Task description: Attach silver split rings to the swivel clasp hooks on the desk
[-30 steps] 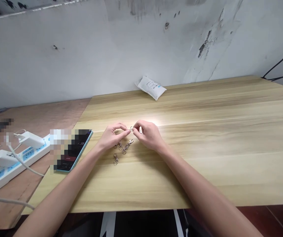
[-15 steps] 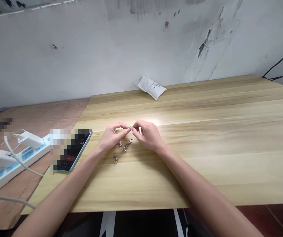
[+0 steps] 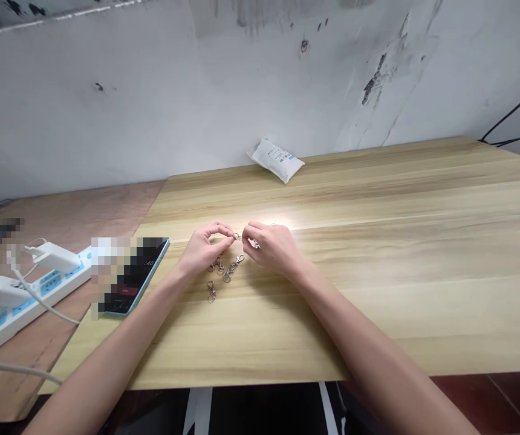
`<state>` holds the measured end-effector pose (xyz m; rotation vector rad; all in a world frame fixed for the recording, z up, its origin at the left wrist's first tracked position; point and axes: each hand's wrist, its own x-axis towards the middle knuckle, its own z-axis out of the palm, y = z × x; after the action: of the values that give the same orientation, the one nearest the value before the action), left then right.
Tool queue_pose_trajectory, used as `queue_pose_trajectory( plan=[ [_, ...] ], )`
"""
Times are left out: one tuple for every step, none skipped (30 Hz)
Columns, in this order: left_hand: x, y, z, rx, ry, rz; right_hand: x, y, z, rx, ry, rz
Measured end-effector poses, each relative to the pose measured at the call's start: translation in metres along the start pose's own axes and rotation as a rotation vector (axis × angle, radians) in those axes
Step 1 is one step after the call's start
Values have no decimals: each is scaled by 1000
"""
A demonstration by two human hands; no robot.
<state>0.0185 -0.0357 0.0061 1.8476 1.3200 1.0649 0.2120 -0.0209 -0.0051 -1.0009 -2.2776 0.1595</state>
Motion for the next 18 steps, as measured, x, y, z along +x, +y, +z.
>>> queue_pose_trajectory(
  plan=[
    [0, 0, -1, -6, -32, -5, 0, 2, -1, -46, 3, -15],
    [0, 1, -1, -10, -67, -13, -1, 4, -1, -83, 4, -31],
    [0, 1, -2, -10, -103, -20, -2, 5, -1, -112, 3, -48],
    [-1, 2, -2, -8, -131, -25, -2, 7, -2, -135, 0, -64],
    [-1, 3, -2, -2, -152, -29, -3, 8, -2, -154, -2, -79],
    [-1, 3, -3, 7, -166, -30, -3, 8, -2, -171, -2, -93],
    [-1, 4, -3, 14, -173, -28, -4, 7, -2, -187, 0, -105],
    [-2, 4, -3, 20, -178, -22, -4, 6, -1, -200, 5, -116],
    [-2, 4, -3, 28, -189, -13, -4, 4, -1, -210, 9, -125],
    [-2, 4, -3, 45, -208, 1, -4, 1, 0, -215, 12, -135],
    [-2, 4, -2, 72, -232, 21, -3, -1, 1, -215, 13, -142],
    [-3, 4, -2, 106, -253, 41, -2, -3, 2, -206, 15, -141],
    [-3, 3, -1, 147, -264, 57, -2, -3, 3, -190, 16, -132],
    [-2, 2, -1, 194, -259, 64, -1, -3, 5, -170, 18, -106],
    [-2, 1, -2, 243, -236, 65, 0, 0, 6, -148, 21, -66],
    [-1, -1, -2, 292, -203, 63, 1, 3, 7, -129, 19, -16],
    [-1, -3, -3, 336, -167, 61, 1, 7, 9, -119, 18, 42],
    [0, -5, -4, 379, -140, 62, 1, 12, 9, -113, 3, 87]
  ],
)
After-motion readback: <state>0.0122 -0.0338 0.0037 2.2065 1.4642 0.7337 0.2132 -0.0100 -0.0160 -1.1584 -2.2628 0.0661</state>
